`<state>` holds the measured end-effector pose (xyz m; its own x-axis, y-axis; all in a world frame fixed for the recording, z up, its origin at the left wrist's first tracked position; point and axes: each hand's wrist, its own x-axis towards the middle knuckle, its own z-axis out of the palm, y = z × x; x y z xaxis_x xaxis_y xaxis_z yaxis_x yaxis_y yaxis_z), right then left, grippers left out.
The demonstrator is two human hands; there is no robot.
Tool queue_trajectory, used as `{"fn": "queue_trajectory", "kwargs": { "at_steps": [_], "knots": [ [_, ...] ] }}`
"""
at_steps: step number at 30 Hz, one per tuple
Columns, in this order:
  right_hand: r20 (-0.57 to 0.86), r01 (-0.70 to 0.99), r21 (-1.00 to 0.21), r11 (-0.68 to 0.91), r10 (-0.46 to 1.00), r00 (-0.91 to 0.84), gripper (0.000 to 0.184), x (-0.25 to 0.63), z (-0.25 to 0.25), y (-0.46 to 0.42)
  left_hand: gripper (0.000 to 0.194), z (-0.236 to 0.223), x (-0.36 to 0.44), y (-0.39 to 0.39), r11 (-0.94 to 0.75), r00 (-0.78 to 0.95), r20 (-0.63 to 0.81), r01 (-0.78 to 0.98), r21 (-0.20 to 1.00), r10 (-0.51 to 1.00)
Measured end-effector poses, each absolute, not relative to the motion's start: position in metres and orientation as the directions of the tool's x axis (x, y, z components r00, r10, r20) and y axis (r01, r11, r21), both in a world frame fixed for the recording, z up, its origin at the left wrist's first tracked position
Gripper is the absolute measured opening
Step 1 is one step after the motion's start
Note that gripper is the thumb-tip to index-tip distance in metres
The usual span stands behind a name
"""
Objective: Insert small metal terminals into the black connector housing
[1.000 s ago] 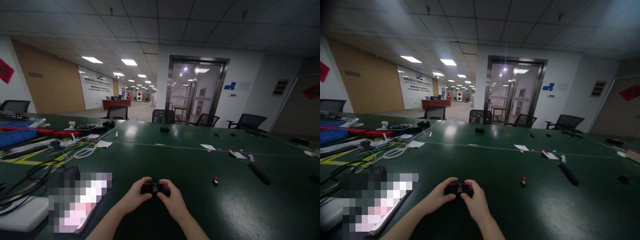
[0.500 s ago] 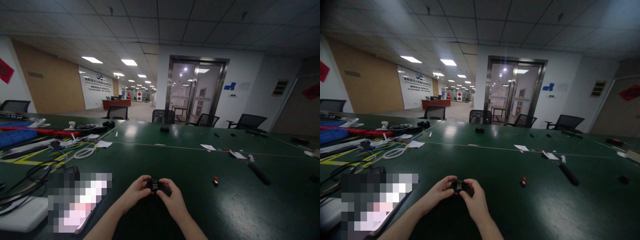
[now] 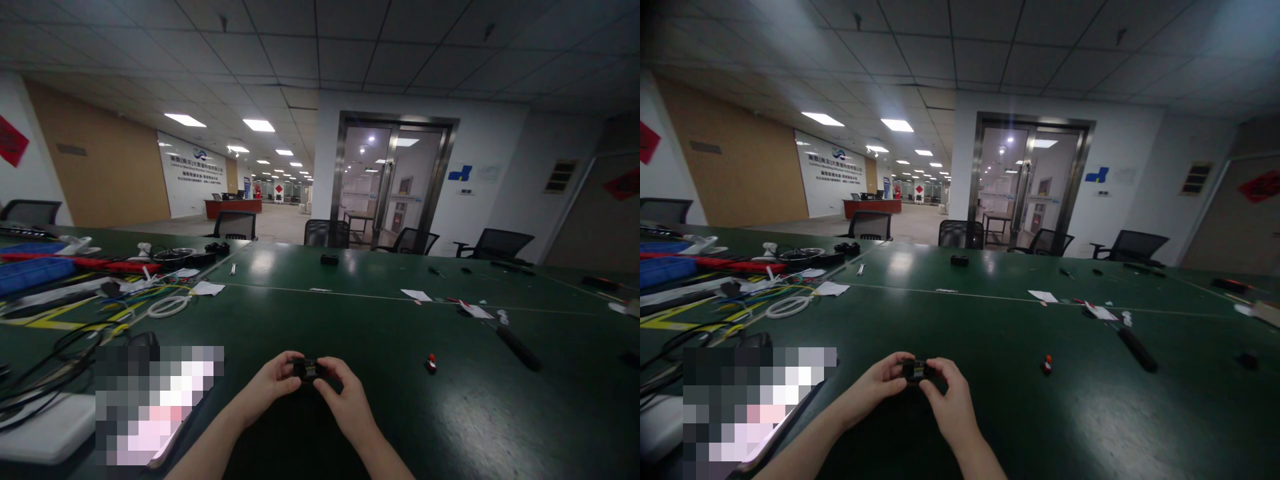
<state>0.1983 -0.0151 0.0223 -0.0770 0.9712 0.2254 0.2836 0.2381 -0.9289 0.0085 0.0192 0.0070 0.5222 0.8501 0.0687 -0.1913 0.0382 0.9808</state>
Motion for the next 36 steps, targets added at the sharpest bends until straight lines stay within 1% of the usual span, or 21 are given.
{"fn": "queue_trajectory", "kwargs": {
  "at_steps": [3,7,12,18,23,28,36],
  "knots": [
    [0.227,0.284,-0.928,0.239,0.971,-0.075,0.029,0.1986,0.0254,-0.0175,0.042,0.0076,0.0100,0.0187,0.053,0.526,0.067,-0.210,0.976,0.848],
    [0.237,0.278,-0.927,0.251,0.968,-0.082,0.025,0.1979,0.0251,-0.0188,0.044,0.0076,0.0126,0.0175,0.070,0.530,0.070,-0.239,0.969,0.845],
    [0.240,0.277,-0.927,0.254,0.967,-0.084,0.021,0.1968,0.0253,-0.0189,0.054,0.0061,0.0132,0.0177,0.081,0.537,0.066,-0.246,0.966,0.841],
    [0.205,0.313,-0.922,0.226,0.974,-0.100,0.023,0.1969,0.0269,-0.0187,0.047,0.0086,0.0140,0.0170,0.083,0.535,0.056,-0.232,0.969,0.843],
    [0.202,0.331,-0.915,0.232,0.972,-0.122,0.020,0.1972,0.0278,-0.0175,0.047,0.0063,0.0149,0.0180,0.068,0.513,0.055,-0.218,0.974,0.856],
    [0.173,0.325,-0.923,0.205,0.977,-0.125,0.019,0.1971,0.0301,-0.0197,0.045,0.0076,0.0150,0.0171,0.069,0.521,0.050,-0.206,0.976,0.852],
    [0.203,0.315,-0.922,0.225,0.974,-0.101,0.019,0.1965,0.0281,-0.0194,0.043,0.0133,0.0149,0.0140,0.090,0.522,0.021,-0.186,0.978,0.852]
  ]
}}
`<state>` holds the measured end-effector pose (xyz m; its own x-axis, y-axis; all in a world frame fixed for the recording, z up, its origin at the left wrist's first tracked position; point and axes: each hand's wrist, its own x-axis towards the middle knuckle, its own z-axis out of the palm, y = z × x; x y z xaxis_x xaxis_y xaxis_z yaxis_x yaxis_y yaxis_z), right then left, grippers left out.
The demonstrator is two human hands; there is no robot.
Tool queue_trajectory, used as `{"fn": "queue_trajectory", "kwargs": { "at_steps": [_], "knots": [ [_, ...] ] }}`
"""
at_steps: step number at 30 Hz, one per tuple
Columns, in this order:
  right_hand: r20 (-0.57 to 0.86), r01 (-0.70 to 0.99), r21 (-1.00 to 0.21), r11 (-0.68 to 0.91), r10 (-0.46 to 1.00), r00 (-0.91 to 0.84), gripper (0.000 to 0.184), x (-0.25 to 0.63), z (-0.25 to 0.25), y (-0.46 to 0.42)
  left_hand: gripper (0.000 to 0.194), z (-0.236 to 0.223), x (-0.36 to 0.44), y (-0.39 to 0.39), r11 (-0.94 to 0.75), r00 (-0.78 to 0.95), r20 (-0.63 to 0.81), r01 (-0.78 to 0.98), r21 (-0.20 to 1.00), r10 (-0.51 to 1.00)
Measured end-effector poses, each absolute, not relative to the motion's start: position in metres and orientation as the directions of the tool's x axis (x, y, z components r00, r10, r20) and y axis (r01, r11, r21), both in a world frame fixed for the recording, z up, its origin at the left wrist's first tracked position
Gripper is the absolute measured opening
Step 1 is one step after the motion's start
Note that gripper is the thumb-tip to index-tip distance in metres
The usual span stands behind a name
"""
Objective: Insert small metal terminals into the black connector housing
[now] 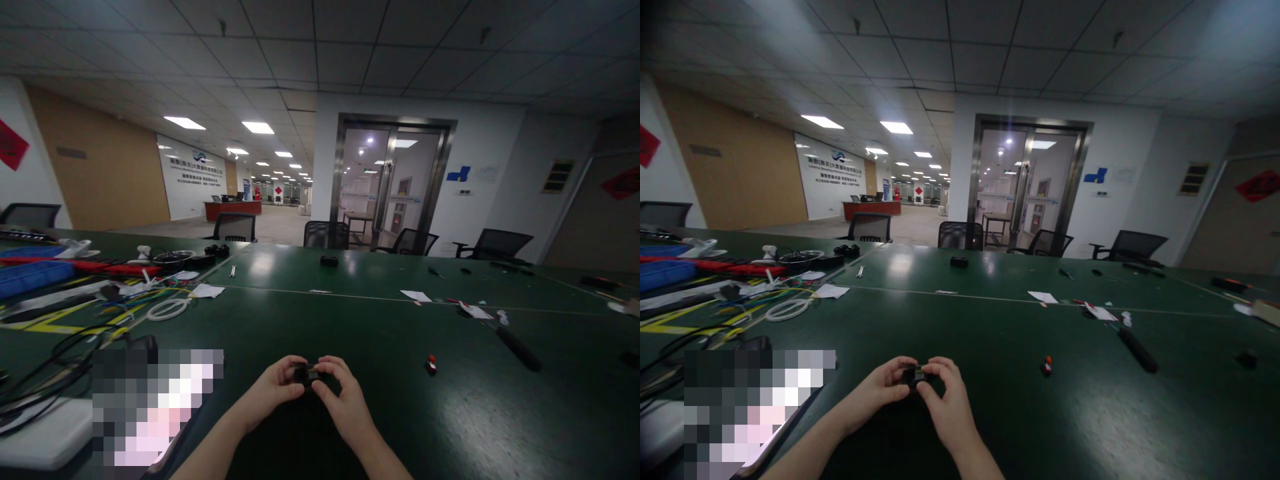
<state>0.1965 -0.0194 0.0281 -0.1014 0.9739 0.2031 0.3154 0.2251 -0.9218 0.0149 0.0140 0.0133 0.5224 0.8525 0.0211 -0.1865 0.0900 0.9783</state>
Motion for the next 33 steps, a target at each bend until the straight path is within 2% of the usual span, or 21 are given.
{"fn": "queue_trajectory", "kwargs": {
  "at_steps": [8,16,24,33],
  "knots": [
    [0.285,0.239,-0.931,0.276,0.959,0.003,0.019,0.200,0.031,-0.018,0.044,0.016,0.014,0.013,0.110,0.549,0.018,-0.199,0.974,0.836],
    [0.275,0.181,-0.950,0.256,0.957,0.092,0.027,0.203,0.034,-0.017,0.046,0.011,0.014,0.016,0.091,0.555,0.053,-0.230,0.969,0.830],
    [0.246,0.134,-0.963,0.234,0.966,0.084,0.030,0.209,0.030,-0.012,0.045,0.016,0.014,0.013,0.098,0.558,0.036,-0.210,0.973,0.829],
    [0.291,0.123,-0.954,0.273,0.942,0.168,0.036,0.213,0.024,-0.007,0.048,0.016,0.015,0.014,0.104,0.552,0.036,-0.220,0.970,0.833]
  ]
}}
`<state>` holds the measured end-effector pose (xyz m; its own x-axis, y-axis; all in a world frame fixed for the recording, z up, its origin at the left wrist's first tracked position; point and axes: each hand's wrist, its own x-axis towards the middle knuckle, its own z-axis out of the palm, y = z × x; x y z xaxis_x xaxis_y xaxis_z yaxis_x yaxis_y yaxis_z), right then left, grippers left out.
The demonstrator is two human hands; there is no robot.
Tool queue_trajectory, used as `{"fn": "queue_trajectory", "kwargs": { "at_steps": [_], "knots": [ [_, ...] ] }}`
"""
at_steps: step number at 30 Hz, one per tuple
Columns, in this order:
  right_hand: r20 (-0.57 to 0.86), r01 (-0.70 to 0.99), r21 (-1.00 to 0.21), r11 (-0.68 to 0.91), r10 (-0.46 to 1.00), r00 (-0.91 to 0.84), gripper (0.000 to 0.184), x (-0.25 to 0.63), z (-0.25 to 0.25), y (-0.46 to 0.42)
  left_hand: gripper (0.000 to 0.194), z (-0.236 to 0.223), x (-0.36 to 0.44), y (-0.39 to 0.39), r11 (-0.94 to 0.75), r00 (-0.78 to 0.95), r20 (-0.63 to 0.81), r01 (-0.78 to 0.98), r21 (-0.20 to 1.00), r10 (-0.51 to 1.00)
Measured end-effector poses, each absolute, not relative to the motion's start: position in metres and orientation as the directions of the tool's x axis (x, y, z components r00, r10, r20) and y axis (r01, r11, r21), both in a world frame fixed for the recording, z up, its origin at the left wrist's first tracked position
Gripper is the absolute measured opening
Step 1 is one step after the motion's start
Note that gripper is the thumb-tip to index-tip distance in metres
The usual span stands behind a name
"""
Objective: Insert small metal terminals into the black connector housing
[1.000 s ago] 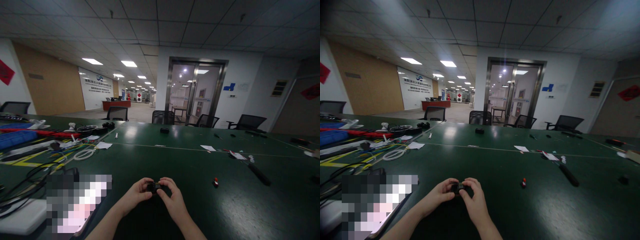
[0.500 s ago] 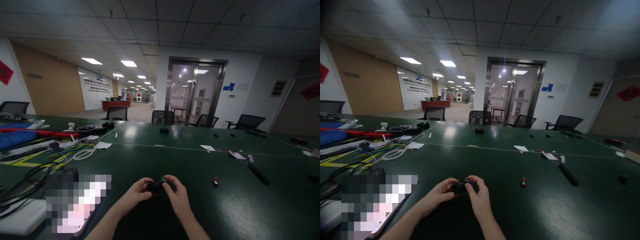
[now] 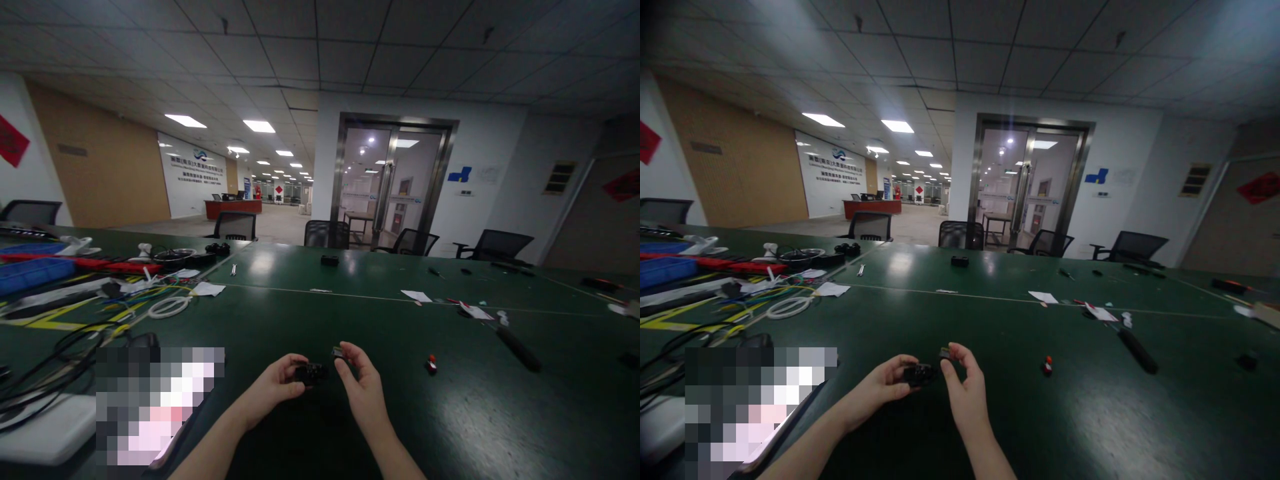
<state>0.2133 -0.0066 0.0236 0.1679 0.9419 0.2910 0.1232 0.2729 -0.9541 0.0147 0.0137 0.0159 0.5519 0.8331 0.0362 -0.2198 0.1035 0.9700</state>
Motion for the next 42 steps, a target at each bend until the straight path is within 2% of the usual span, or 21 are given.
{"fn": "queue_trajectory", "kwargs": {
  "at_steps": [20,42],
  "knots": [
    [0.267,0.088,-0.963,0.253,0.931,0.249,0.047,0.2168,0.0228,-0.0074,0.045,0.0084,0.0116,0.0180,0.079,0.563,0.043,-0.191,0.978,0.825],
    [0.258,0.066,-0.966,0.252,0.893,0.368,0.043,0.2213,0.0199,-0.0058,0.046,0.0138,0.0117,0.0151,0.101,0.572,0.032,-0.199,0.975,0.820]
  ]
}}
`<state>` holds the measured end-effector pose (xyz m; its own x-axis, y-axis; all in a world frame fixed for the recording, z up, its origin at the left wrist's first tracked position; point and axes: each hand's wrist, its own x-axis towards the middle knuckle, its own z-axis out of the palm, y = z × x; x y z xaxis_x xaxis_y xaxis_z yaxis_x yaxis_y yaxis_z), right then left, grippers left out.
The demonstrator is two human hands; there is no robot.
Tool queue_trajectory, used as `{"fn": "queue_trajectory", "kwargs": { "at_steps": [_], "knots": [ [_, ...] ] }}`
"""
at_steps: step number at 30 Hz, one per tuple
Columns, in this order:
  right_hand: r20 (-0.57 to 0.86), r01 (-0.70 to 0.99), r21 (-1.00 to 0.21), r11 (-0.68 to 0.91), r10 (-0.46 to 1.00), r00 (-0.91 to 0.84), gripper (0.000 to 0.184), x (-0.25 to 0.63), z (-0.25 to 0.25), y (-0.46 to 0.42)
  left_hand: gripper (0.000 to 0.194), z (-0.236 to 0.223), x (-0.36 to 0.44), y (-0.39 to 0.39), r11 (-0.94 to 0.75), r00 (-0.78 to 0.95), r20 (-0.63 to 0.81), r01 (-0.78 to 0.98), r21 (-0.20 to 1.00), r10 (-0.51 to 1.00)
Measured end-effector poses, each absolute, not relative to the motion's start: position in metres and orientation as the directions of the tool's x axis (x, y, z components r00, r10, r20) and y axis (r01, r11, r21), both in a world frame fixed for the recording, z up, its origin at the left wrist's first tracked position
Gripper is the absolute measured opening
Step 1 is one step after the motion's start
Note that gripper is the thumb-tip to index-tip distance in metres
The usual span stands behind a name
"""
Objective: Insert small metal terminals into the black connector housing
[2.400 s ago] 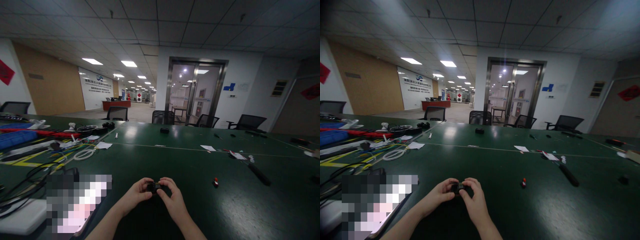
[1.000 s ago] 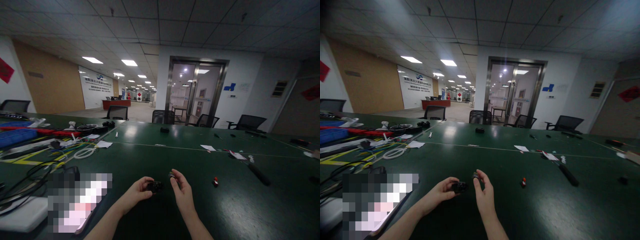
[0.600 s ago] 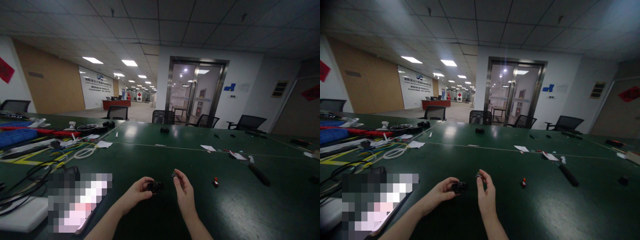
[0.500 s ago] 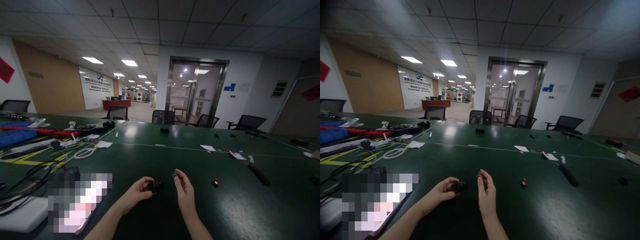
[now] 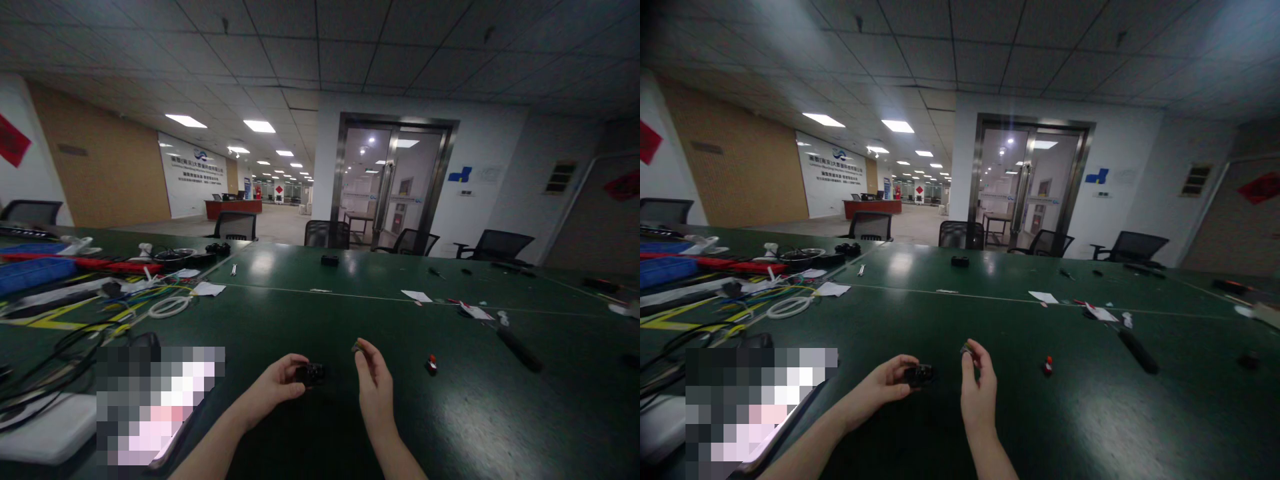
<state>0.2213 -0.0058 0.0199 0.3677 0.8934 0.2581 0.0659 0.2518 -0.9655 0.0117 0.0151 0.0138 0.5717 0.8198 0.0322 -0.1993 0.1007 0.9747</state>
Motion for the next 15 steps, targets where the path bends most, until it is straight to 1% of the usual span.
{"fn": "queue_trajectory", "kwargs": {
  "at_steps": [5,15],
  "knots": [
    [0.232,0.076,-0.973,0.219,0.897,0.376,0.041,0.2213,0.0206,-0.0061,0.047,0.0117,0.0116,0.0161,0.097,0.572,0.024,-0.180,0.979,0.820],
    [0.261,0.148,-0.964,0.221,0.891,0.371,0.037,0.2219,0.0163,-0.0033,0.046,0.0095,0.0104,0.0167,0.098,0.589,0.036,-0.193,0.976,0.807]
  ]
}}
